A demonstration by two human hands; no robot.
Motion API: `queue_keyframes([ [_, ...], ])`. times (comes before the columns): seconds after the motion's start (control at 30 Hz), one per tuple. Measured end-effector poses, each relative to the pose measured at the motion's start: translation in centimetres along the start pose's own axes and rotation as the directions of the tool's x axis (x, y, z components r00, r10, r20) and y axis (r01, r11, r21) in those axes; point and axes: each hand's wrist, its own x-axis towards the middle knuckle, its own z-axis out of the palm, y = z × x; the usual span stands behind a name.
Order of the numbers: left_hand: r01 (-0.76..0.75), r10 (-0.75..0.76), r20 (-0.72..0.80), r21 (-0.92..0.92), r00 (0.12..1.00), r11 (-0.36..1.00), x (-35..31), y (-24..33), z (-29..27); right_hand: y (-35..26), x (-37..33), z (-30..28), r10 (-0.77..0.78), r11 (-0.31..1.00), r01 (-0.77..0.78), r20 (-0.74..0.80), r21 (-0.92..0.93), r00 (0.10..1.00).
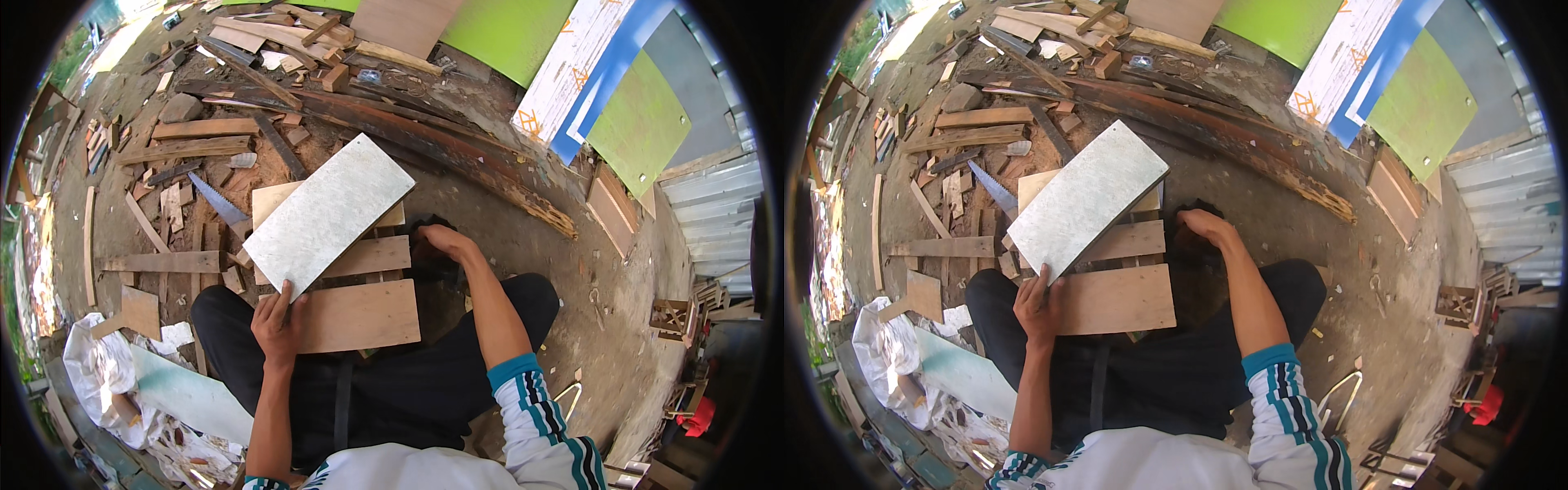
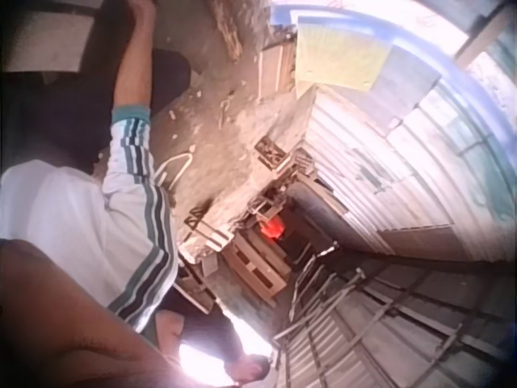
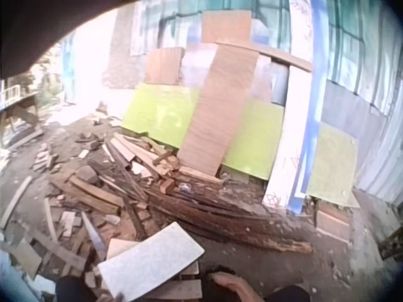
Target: The person sits on the ground and repeatedly strikes a rectangular tile with a hammer. They adjust the tile's position several times and continue hammering along its edges and surface.
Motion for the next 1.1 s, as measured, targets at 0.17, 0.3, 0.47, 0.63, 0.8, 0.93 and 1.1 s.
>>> queue_keyframes([
  [0.17,-0.003,0.003,0.009,-0.003,1.000,1.000,-0.2,-0.2,0.3,3.8,2.8,0.0,-0.232,0.934,0.278,-0.208,0.226,0.950],
  [0.3,0.021,-0.020,0.024,-0.015,1.000,1.000,-0.2,0.0,0.4,8.3,6.1,-0.4,0.003,0.989,0.063,-0.448,0.131,0.894],
  [0.47,0.048,-0.048,0.028,0.002,0.998,0.999,-0.4,-0.4,-0.1,10.6,7.9,3.3,-0.214,0.839,0.023,-0.291,-0.544,0.933],
  [0.63,0.045,-0.044,0.019,-0.025,0.999,0.999,-0.2,0.2,0.4,11.9,10.5,5.0,-0.268,0.499,0.100,-0.044,-0.861,0.962],
  [0.8,0.044,-0.044,0.022,0.009,0.999,0.999,-0.6,-0.3,0.1,10.8,9.1,6.8,-0.190,0.682,-0.038,-0.227,-0.731,0.955],
  [0.93,0.024,-0.024,0.008,0.009,1.000,1.000,-0.3,0.0,0.2,8.0,7.1,3.6,-0.224,0.788,-0.117,-0.459,-0.604,0.859],
  [1.1,0.034,-0.034,0.018,-0.003,0.999,0.999,-0.2,0.3,0.4,6.7,6.5,0.1,-0.366,0.820,-0.125,-0.680,-0.559,0.635],
])
